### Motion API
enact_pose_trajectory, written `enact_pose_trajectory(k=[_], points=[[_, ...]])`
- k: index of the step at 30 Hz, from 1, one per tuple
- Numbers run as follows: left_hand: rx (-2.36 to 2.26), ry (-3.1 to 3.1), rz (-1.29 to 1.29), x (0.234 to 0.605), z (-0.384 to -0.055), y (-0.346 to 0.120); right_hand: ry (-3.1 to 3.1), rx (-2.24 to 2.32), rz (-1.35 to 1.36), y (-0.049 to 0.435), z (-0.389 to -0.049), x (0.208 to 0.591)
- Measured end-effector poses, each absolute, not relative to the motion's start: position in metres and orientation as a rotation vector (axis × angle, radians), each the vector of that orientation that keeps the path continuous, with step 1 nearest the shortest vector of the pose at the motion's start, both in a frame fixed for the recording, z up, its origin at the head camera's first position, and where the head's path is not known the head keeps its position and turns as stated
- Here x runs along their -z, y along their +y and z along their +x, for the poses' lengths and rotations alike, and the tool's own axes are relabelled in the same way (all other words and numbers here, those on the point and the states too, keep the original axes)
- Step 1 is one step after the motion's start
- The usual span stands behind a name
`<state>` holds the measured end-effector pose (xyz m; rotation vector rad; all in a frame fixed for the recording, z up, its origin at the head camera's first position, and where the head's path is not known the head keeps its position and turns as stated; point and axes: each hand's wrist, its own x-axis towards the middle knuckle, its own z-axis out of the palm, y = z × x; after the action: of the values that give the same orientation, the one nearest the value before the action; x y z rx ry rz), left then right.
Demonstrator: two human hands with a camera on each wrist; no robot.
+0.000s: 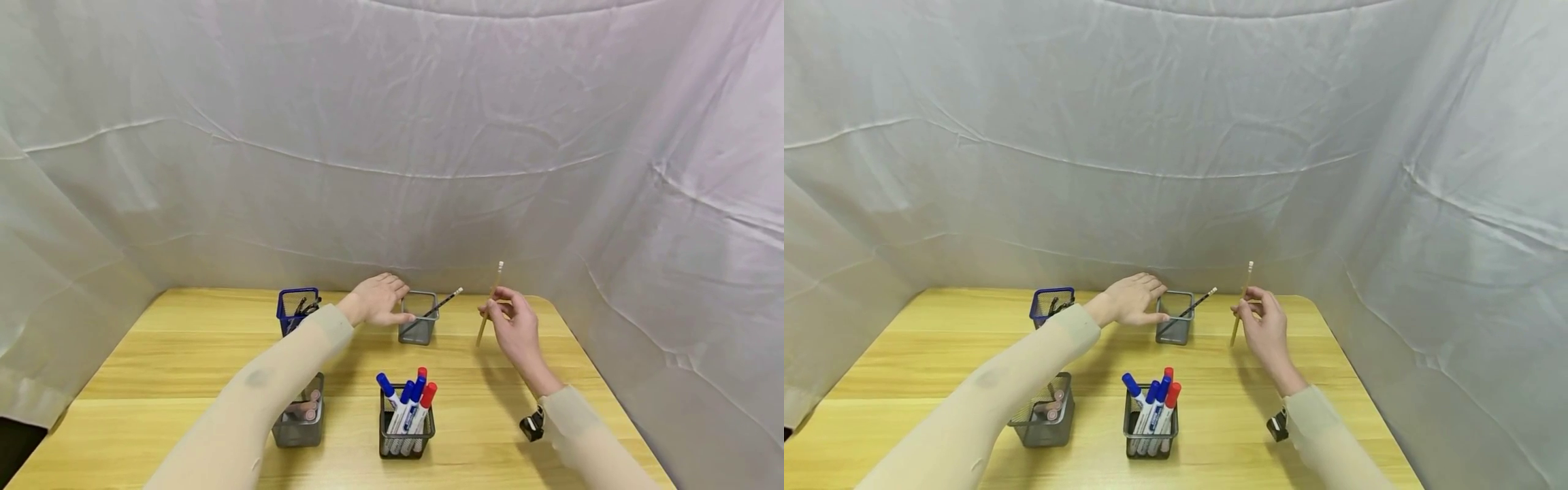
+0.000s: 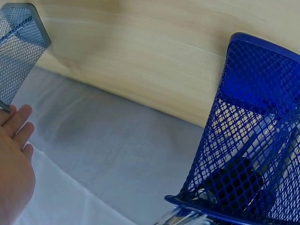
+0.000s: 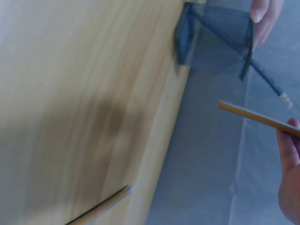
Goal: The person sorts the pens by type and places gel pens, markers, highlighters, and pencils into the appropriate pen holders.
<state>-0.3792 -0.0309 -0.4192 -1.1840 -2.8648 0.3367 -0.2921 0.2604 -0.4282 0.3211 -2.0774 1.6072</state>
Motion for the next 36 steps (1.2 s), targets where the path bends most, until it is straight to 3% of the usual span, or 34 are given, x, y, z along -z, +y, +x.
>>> enact_pose_trajectory(k=[21,36], points=[[-0.341,-2.863,-1.178,0.418,-0.376,-0.028,-1.776,-1.776,0.342,0.214,-0.299,0.410],[-0.373,-2.888,-1.147,0.423,-0.382,-0.027,-1.837,-1.826,0.323,0.204,-0.305,0.432]])
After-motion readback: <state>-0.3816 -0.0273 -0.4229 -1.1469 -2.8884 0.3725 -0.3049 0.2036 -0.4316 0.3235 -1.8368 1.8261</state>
